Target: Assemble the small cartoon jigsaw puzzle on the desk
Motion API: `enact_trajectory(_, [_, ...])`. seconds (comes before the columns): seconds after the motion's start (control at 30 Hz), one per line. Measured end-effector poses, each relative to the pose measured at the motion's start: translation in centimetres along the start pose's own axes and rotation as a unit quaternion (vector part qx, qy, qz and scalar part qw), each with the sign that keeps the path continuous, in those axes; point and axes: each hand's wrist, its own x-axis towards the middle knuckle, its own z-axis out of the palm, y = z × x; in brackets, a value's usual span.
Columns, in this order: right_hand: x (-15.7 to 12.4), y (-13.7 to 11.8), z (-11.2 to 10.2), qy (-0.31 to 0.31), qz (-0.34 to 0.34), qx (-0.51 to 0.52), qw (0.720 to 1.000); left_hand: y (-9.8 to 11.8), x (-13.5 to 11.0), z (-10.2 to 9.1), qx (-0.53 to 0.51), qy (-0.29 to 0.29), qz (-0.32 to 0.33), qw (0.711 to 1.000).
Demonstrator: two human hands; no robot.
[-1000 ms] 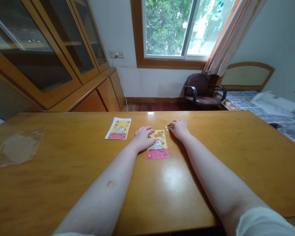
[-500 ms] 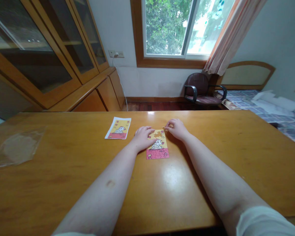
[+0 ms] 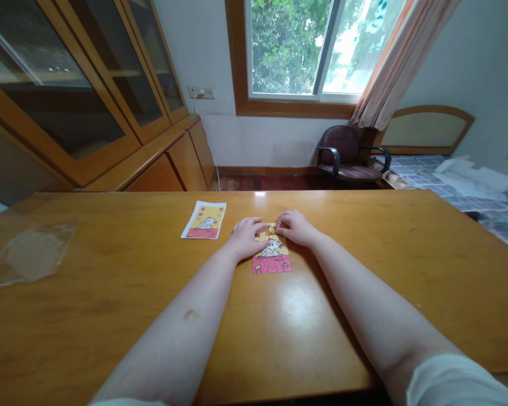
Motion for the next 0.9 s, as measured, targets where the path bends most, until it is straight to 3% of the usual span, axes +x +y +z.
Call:
enact_trajectory(0.57, [-0.04,0.44,0.58,0.007,-0.021,-0.050,0.999,0.02,0.04,0.04,0.000,-0.001,-0.003,1.000])
enact_trajectory(0.9, [-0.21,0.72,-0.13,0.036,0.019,-0.035,0.999,0.23,-0.04,-0.20,-0.007,0.001,-0.001,1.000])
